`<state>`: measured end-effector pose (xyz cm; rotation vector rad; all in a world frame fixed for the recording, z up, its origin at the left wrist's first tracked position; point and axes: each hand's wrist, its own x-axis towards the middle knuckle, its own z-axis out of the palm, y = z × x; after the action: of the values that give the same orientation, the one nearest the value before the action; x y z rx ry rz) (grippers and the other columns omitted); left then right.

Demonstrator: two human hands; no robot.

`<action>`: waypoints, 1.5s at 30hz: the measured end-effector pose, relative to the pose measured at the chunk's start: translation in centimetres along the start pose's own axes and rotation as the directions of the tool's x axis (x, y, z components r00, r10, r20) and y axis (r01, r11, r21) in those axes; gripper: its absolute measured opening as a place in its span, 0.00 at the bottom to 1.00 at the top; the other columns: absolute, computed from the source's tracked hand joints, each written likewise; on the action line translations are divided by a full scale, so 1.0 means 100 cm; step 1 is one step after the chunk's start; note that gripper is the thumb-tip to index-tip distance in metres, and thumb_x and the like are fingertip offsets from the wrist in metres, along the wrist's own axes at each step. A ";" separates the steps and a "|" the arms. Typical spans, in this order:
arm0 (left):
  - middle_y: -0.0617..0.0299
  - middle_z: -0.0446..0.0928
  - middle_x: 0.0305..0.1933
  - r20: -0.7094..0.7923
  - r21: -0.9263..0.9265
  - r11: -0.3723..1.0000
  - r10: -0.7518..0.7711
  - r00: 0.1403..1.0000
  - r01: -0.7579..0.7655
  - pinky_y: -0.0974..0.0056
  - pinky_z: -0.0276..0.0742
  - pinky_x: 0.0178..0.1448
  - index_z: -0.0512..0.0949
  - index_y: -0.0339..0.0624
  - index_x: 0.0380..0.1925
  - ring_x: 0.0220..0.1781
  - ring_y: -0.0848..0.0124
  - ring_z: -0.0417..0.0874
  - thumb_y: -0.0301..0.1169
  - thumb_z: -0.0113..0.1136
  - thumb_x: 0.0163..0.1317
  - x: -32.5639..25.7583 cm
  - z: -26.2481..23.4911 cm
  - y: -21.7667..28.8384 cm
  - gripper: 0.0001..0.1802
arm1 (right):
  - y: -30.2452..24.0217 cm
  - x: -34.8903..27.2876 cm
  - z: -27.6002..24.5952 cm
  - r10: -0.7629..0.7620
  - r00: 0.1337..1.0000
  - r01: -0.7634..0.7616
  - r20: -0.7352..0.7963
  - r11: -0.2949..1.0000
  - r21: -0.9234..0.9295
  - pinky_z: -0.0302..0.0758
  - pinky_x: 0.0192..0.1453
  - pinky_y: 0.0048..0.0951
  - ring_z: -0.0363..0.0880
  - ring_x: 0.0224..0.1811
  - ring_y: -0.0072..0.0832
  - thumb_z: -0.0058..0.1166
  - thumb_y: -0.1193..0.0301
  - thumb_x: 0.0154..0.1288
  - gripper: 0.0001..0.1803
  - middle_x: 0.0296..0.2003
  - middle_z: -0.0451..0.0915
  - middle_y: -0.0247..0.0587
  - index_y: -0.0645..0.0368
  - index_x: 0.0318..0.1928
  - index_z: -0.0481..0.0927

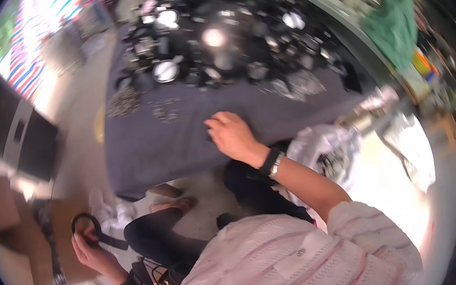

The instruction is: The person assembles light fixtures by hand by fitting a glass lens and a rubber gasket into a metal ring. They secure the assembly with a metal clip and place the finished unit into a cardboard box.

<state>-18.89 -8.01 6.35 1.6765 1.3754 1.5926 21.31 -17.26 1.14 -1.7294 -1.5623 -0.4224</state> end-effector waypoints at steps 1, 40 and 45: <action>0.62 0.70 0.26 0.113 -0.105 0.993 0.062 0.992 -0.050 0.69 0.69 0.39 0.73 0.31 0.34 0.30 0.75 0.69 0.32 0.41 0.72 0.008 0.024 0.006 0.16 | -0.004 -0.003 -0.008 0.000 1.000 0.000 0.000 1.000 0.019 0.70 0.46 0.38 0.74 0.40 0.39 0.55 0.71 0.57 0.06 0.33 0.73 0.40 0.59 0.36 0.77; 0.63 0.71 0.33 0.331 0.300 0.874 0.279 0.901 -0.381 0.67 0.67 0.43 0.71 0.30 0.46 0.36 0.73 0.68 0.39 0.48 0.70 0.020 0.207 -0.028 0.19 | 0.363 -0.428 0.048 0.997 -0.081 -0.816 0.012 -0.060 -0.574 0.79 0.41 0.38 0.84 0.42 0.39 0.54 0.52 0.58 0.17 0.37 0.85 0.37 0.48 0.41 0.83; 0.59 0.73 0.39 0.374 0.230 0.919 0.221 0.901 -0.321 0.65 0.68 0.49 0.70 0.29 0.51 0.40 0.70 0.70 0.42 0.49 0.70 0.009 0.231 -0.036 0.24 | 0.401 -0.503 0.064 0.952 -0.301 -0.768 -0.049 -0.273 -0.579 0.78 0.44 0.37 0.83 0.46 0.40 0.51 0.52 0.61 0.21 0.45 0.83 0.42 0.50 0.48 0.81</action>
<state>1.01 1.26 -1.66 2.2846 1.2757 1.1918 47.92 -46.81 -49.89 -2.9079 0.3869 0.7093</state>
